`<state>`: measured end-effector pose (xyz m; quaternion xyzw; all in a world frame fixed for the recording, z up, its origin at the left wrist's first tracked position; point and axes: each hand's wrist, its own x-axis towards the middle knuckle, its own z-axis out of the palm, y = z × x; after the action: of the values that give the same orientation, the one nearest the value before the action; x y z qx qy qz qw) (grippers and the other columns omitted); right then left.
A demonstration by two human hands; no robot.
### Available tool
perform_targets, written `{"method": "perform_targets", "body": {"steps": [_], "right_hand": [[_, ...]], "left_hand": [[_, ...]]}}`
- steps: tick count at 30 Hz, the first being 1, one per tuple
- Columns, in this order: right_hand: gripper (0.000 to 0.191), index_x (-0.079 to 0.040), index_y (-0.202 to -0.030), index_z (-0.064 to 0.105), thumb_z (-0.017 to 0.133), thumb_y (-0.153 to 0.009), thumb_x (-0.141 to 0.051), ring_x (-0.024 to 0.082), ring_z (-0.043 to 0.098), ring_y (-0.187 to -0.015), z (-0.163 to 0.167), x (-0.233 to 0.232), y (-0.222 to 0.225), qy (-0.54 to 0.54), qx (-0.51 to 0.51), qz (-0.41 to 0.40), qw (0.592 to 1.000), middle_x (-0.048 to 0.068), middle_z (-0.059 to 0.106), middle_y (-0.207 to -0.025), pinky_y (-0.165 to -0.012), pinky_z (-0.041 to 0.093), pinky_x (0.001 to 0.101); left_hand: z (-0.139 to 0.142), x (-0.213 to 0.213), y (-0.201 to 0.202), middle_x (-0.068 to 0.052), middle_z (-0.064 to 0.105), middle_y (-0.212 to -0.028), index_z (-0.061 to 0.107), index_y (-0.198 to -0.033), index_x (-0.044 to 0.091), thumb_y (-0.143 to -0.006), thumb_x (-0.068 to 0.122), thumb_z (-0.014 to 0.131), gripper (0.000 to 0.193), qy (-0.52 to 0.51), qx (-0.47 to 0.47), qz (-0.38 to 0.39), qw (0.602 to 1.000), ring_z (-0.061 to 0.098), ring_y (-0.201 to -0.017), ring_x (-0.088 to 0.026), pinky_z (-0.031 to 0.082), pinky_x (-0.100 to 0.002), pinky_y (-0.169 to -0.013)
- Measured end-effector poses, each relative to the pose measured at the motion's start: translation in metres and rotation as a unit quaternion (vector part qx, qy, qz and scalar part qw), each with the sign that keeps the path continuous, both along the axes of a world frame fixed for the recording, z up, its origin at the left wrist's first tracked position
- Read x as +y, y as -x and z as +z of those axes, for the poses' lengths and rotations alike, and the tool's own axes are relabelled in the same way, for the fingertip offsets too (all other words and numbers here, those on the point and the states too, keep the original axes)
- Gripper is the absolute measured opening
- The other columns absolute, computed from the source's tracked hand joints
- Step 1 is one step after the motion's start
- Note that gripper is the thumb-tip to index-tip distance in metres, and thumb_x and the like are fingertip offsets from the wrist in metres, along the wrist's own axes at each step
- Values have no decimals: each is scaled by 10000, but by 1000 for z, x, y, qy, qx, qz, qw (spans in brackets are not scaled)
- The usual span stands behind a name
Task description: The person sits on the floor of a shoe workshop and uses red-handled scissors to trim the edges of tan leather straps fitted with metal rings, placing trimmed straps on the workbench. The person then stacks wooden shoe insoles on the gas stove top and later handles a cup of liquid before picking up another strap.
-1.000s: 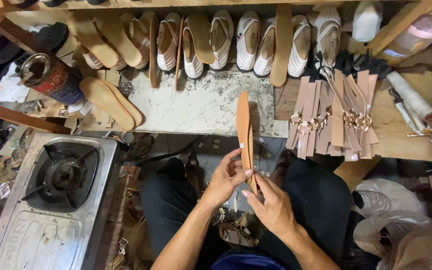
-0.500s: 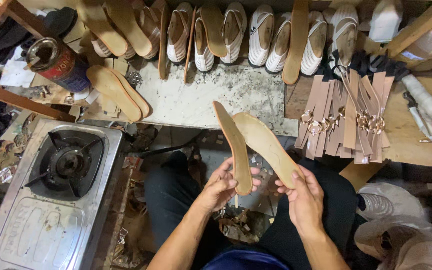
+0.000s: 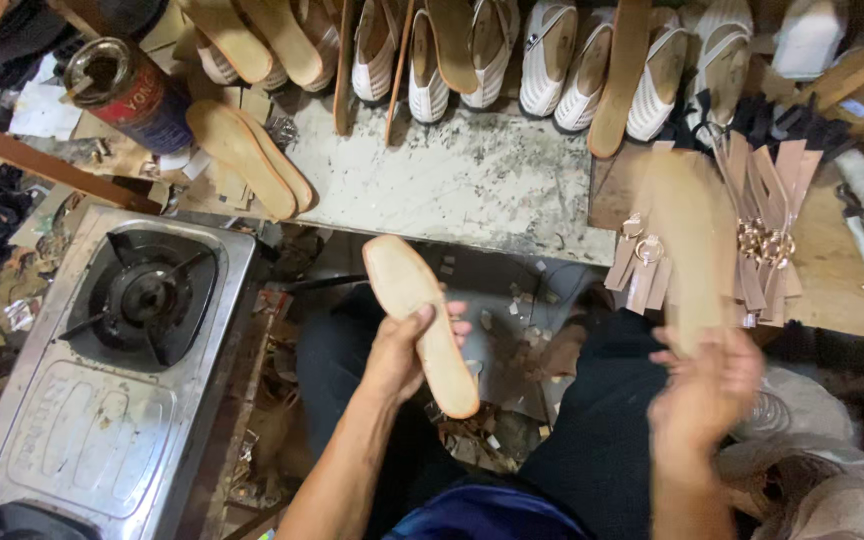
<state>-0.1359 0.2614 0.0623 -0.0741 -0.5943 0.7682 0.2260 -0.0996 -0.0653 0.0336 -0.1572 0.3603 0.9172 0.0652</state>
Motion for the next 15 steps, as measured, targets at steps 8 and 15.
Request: {"method": "perform_targets", "body": {"steps": [8, 15], "right_hand": [[459, 5, -1379, 510, 588, -929, 56, 235, 673, -1058, -17, -44, -47, 116, -41, 225, 967, 155, 652, -1247, -859, 596, 412], [375, -20, -1269, 673, 729, -905, -94, 153, 666, -901, -34, -102, -71, -220, -162, 319, 908, 118, 684, -1076, -725, 576, 279]], "left_hand": [[8, 20, -2, -202, 655, -1213, 481, -1383, -20, -997, 276, 639, 511, -80, 45, -6, 996, 703, -1062, -305, 590, -470, -960], [5, 33, -12, -141, 698, -1164, 586, -1311, -27, -950, 353, 719, 540, -65, 60, -49, 995, 680, -1054, -226, 576, -369, -927]]}}
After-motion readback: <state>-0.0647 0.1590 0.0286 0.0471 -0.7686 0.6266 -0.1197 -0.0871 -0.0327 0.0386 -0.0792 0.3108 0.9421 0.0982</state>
